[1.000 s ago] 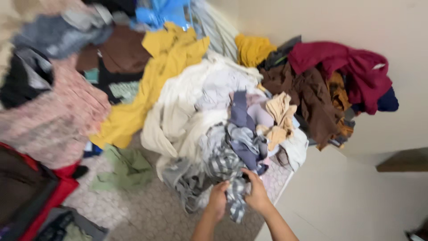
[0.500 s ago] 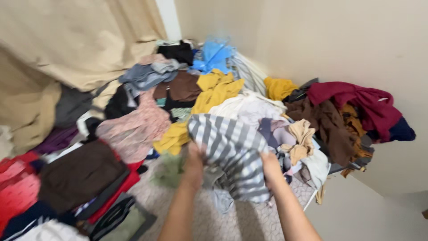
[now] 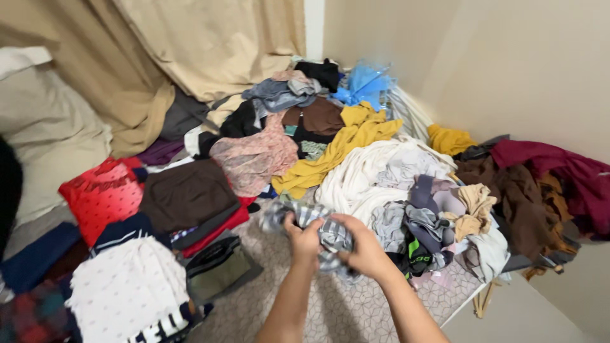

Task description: The person folds various garments including shorts, shirts, and pants on a bed. They pick up each item, unfold it, fold it neatly, and place it into a growing stack of folded clothes.

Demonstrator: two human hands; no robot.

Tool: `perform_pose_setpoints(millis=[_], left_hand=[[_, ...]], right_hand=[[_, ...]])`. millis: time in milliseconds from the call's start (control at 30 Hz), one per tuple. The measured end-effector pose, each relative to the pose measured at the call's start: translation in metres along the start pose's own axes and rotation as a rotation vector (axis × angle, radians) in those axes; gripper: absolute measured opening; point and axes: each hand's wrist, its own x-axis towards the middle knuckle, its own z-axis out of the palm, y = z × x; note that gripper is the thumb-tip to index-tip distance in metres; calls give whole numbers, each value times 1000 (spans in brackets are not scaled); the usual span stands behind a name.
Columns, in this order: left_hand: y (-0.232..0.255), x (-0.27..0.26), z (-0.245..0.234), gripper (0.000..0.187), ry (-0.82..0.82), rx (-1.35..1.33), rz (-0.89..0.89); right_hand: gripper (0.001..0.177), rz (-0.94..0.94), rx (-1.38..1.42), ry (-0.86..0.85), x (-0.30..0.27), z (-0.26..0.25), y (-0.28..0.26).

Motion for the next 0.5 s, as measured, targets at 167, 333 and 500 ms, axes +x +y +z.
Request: perform_pose_setpoints(millis=[167,333,500], left_hand=[[43,-2,-44,61,-399,190,110],[84,-22,-49,49,-225,1071,1013],[140,-36,-25,25,-108,1396,817]], right_hand=[[59,301,8,57,2,19,16],[37,207,19,93,3,5,51],[20,264,501,-305,9,-43,59]])
